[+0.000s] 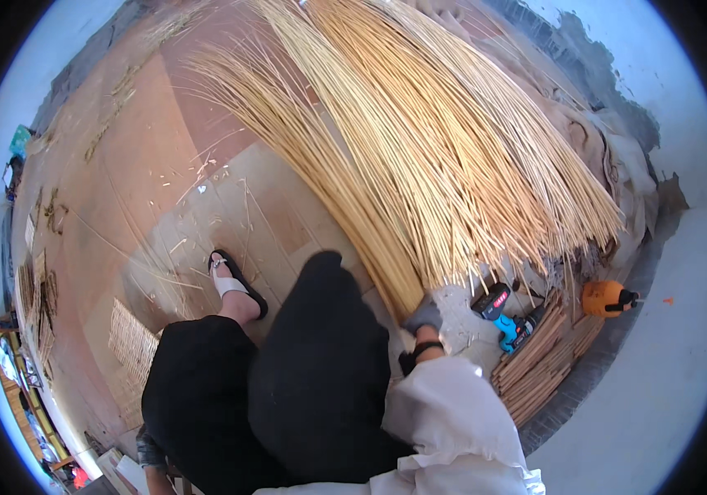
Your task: The person prepares wicker strips by gathering and cutting them, then weaves them into mats, measuring the width with a tape measure and trimming the edges with cutters.
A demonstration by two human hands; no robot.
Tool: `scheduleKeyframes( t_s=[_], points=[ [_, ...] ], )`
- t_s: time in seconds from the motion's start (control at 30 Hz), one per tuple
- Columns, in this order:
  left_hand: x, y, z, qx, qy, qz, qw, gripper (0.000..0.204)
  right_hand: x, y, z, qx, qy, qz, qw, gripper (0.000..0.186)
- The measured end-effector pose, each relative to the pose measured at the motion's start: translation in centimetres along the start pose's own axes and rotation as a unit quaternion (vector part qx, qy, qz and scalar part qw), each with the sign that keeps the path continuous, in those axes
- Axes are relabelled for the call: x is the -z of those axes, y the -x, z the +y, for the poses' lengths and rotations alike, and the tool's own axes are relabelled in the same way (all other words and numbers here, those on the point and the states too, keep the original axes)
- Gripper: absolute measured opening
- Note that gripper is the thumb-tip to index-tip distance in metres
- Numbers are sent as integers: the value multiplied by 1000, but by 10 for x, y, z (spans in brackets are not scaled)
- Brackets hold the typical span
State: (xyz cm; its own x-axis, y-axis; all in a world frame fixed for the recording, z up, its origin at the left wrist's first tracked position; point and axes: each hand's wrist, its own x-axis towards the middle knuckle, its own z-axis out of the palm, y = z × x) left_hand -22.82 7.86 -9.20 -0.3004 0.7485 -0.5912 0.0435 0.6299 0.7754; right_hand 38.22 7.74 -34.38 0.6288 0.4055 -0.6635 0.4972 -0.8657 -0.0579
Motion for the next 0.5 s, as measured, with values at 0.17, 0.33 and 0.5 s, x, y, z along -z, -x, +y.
scheduleKeyframes(
  t_s=[0.17, 0.33, 0.5],
  points=[
    [-26, -44, -60, 65, -74, 25, 995, 28, -11, 21, -29, -6, 120, 0, 993, 86],
    [-120, -70, -30, -42, -463, -229, 855, 29, 38, -7, 21, 40, 170, 39, 984, 74],
    [-143, -169, -54, -88, -544, 17, 834, 42, 65, 17, 30, 175, -11, 7, 984, 47]
  ],
)
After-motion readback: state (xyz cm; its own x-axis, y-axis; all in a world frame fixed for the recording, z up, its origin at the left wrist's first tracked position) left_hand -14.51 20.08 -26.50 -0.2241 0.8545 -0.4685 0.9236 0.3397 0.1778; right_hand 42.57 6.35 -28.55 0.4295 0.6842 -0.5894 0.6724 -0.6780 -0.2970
